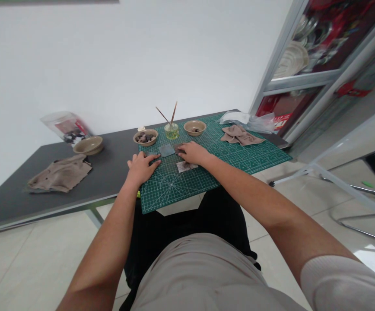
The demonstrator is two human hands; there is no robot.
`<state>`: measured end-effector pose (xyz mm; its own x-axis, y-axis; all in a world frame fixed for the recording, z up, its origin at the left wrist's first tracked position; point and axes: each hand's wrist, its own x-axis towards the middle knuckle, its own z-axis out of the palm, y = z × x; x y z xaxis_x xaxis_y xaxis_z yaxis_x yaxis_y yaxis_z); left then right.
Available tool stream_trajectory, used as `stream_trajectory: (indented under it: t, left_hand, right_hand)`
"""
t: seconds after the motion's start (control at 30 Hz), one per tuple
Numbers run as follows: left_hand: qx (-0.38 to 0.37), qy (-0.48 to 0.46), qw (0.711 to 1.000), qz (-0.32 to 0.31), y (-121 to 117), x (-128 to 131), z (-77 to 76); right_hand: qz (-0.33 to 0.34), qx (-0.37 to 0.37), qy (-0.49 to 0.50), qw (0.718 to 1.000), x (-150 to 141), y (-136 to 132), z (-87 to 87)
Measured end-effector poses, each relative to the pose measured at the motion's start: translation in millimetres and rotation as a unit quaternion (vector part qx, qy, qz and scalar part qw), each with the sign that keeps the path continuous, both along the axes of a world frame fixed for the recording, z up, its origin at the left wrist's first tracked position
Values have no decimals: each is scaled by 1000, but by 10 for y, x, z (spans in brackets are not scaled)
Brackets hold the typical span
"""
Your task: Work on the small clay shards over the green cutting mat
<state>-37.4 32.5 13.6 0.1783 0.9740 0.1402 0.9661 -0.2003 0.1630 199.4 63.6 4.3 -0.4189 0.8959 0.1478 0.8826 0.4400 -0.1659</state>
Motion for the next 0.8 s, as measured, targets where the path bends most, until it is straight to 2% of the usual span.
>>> stream_trajectory:
  t: [0.23, 0.4, 0.53, 0.67, 0.8]
  left_hand:
    - [-1, 1, 1000, -4, -1, -12, -1]
    - [0, 11, 1000, -22, -12, 11, 17]
    - [-14, 38, 999, -37, 3, 30, 11]
    - [-7, 44, 998, -42, -1, 33, 15]
    - [-8, 35, 999, -40, -17, 19, 19]
  right_hand:
    - [-12, 14, -3, 1000, -13, 16, 17]
    - [-27, -1, -1, 1000, 139, 45, 40]
    - [5, 2, 1, 1000, 205, 61, 92]
    - [3, 59, 11, 998, 3, 11, 169]
    - [52, 8, -28, 998, -338, -5, 182]
